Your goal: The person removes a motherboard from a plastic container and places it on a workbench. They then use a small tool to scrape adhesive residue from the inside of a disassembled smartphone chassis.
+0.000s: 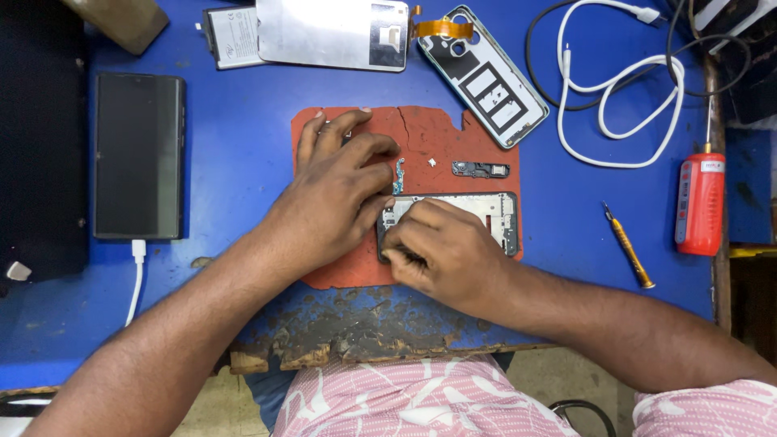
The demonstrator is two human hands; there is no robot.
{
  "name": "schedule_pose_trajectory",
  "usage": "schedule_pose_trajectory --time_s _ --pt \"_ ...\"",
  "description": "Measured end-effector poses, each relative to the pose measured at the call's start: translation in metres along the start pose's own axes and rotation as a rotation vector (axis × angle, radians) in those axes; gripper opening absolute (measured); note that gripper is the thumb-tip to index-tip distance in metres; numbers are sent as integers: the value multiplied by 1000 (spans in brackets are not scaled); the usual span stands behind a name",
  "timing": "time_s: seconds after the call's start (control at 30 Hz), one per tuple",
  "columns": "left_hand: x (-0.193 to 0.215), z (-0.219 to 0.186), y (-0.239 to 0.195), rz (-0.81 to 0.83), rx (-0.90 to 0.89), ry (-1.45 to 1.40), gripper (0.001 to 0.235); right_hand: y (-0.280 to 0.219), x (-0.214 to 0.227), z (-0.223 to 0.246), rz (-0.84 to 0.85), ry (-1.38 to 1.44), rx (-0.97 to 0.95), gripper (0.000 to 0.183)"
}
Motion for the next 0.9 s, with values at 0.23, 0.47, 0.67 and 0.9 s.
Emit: schedule_pose_trajectory --time_s 0.23,0.47,0.67,0.9 --pt "-1 0 0 12 9 13 17 -1 -1 3 1 -4 69 15" --pt "-2 0 0 21 18 1 15 -2 -2 -1 -7 1 -11 14" --pt "-1 0 0 19 20 -2 16 -1 -2 3 21 12 49 15" --pt "-1 1 0 5 10 -1 16 -2 -3 -1 11 16 0 15"
Point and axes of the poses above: each hand's wrist, its own y-axis towards the middle knuckle, its own x-axis out of the back of the hand, z = x × y, the point moved 5 cm from there along y, towards the middle knuckle, and after that the axes turned 8 degrees about x, right-handed, at the moved point
